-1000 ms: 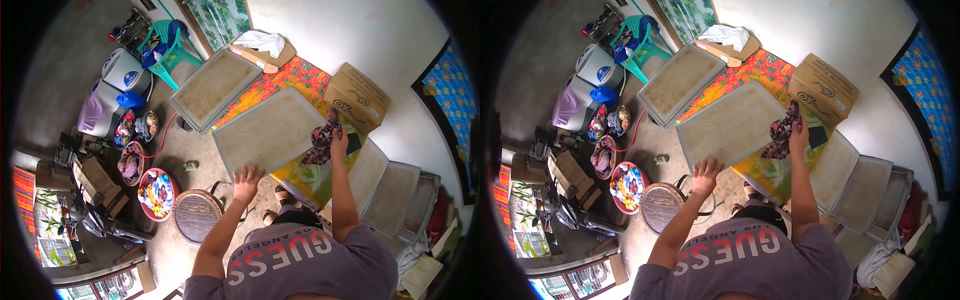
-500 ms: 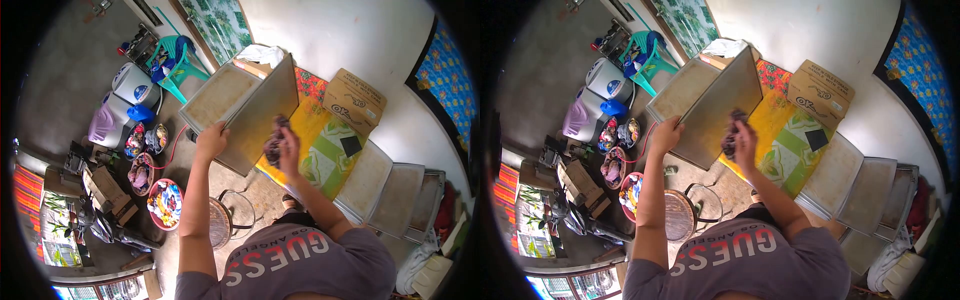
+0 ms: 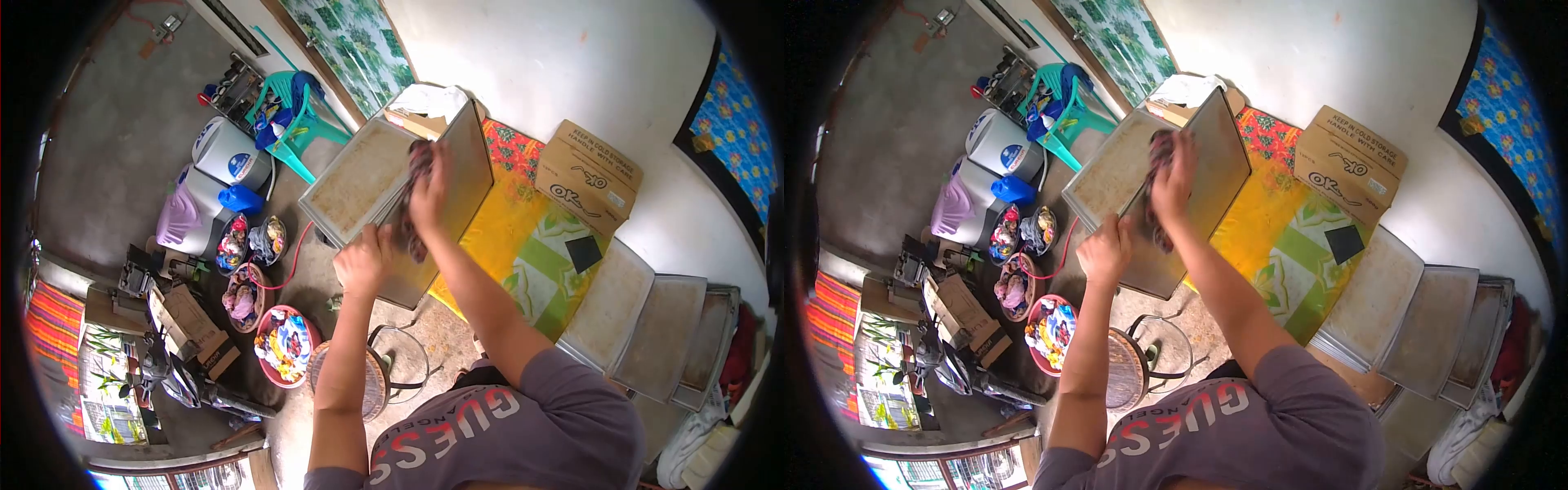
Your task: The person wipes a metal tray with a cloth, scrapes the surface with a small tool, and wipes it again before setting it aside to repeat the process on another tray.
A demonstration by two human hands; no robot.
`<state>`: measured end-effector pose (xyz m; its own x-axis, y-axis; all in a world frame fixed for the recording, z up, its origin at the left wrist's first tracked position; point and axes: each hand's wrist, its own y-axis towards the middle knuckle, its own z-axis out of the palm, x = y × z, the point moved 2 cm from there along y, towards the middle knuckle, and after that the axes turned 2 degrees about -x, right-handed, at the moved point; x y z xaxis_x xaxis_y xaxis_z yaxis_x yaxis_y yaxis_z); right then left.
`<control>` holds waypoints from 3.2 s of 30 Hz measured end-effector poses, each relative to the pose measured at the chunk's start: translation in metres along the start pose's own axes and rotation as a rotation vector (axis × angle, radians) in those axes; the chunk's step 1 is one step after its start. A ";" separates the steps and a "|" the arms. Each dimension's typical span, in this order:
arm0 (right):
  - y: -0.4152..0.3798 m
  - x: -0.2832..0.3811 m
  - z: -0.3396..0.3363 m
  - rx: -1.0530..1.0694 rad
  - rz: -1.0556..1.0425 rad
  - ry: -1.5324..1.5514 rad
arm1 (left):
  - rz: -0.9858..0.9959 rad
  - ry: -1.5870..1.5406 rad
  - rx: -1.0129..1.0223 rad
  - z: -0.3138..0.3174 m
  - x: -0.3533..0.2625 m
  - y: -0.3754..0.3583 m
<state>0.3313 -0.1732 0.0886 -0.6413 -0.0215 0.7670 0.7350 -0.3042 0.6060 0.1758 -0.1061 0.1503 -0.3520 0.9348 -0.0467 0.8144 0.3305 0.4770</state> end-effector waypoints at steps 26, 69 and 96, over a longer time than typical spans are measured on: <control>-0.258 -0.071 -0.065 -0.096 0.512 -0.482 | -0.079 0.196 -0.046 0.017 0.009 0.003; -0.026 -0.163 -0.010 0.097 0.042 -0.652 | 0.082 0.041 -0.140 0.062 0.094 0.048; 0.009 -0.205 -0.050 0.129 0.136 -0.854 | 0.166 0.043 -0.250 0.063 0.084 0.043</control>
<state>0.4587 -0.2190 -0.0736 -0.2000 0.6868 0.6988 0.8456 -0.2393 0.4772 0.2106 -0.0052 0.1118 -0.2468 0.9654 0.0845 0.7252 0.1261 0.6768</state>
